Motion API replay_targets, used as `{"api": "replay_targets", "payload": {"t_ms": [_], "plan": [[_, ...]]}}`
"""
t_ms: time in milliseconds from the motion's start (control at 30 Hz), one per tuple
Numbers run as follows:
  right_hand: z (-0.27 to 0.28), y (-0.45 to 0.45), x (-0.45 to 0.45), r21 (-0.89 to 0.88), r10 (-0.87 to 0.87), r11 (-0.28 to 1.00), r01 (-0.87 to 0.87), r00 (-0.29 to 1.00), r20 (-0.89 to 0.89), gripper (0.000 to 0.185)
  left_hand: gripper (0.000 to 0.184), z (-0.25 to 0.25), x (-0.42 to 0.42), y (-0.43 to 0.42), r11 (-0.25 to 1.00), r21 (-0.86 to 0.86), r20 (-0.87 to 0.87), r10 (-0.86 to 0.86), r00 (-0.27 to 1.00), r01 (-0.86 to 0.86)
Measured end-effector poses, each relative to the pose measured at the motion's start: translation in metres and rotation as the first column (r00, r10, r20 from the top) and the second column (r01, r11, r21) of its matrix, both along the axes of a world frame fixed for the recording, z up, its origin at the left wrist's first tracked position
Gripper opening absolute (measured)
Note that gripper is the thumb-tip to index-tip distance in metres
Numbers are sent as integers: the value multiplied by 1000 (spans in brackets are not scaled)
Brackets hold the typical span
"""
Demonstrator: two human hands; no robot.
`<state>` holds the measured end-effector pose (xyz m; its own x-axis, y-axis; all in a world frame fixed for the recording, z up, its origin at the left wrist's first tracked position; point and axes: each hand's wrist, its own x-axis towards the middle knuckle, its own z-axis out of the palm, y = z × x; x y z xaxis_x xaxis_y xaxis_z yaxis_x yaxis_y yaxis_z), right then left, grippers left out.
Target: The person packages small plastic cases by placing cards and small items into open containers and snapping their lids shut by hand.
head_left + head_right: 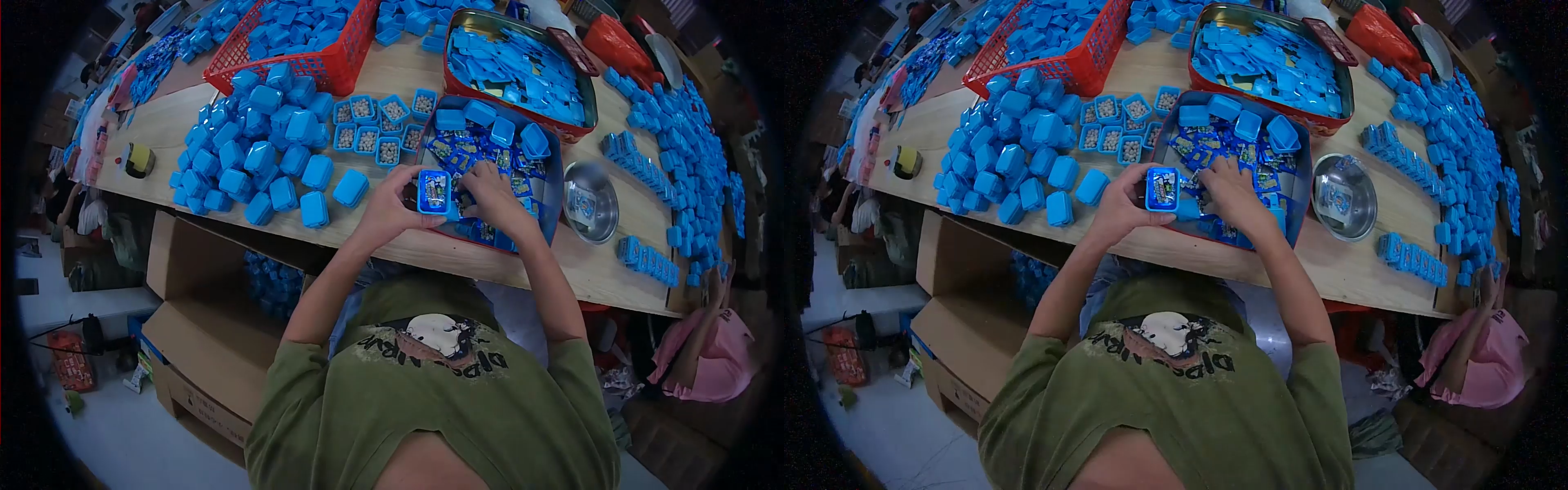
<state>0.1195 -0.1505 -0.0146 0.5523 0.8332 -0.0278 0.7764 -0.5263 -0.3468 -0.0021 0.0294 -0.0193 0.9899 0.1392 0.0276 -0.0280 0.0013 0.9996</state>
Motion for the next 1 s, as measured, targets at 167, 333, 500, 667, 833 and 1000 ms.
{"api": "replay_targets", "payload": {"t_ms": [167, 333, 500, 667, 833, 1000], "plan": [[5, -6, 9, -20, -25, 999, 25, 999, -21, 27, 73, -3, 0, -1, 1000, -6, 7, -2, 1000, 2], [48, -13, 10, 363, -121, 862, 355, 838, -533, 12, 74, -1, 0, 0, 999, 38, -5, -1, 1000, 1], [79, 4, -16, 510, 29, 814, 278, 858, -514, 9, 73, -5, 3, 1, 982, 187, 27, -13, 1000, 8], [50, 24, -25, 462, 3, 885, -61, 992, 124, 12, 68, 1, 0, -3, 994, 102, 71, 27, 997, -34], [48, 24, -37, 535, -81, 841, 83, 996, -27, 16, 68, -7, -1, -2, 999, -21, 49, 34, 998, -33], [44, 18, -44, 502, -50, 865, 22, 998, 41, 28, 71, -8, 0, 0, 989, 144, 76, 0, 997, -11]]}}
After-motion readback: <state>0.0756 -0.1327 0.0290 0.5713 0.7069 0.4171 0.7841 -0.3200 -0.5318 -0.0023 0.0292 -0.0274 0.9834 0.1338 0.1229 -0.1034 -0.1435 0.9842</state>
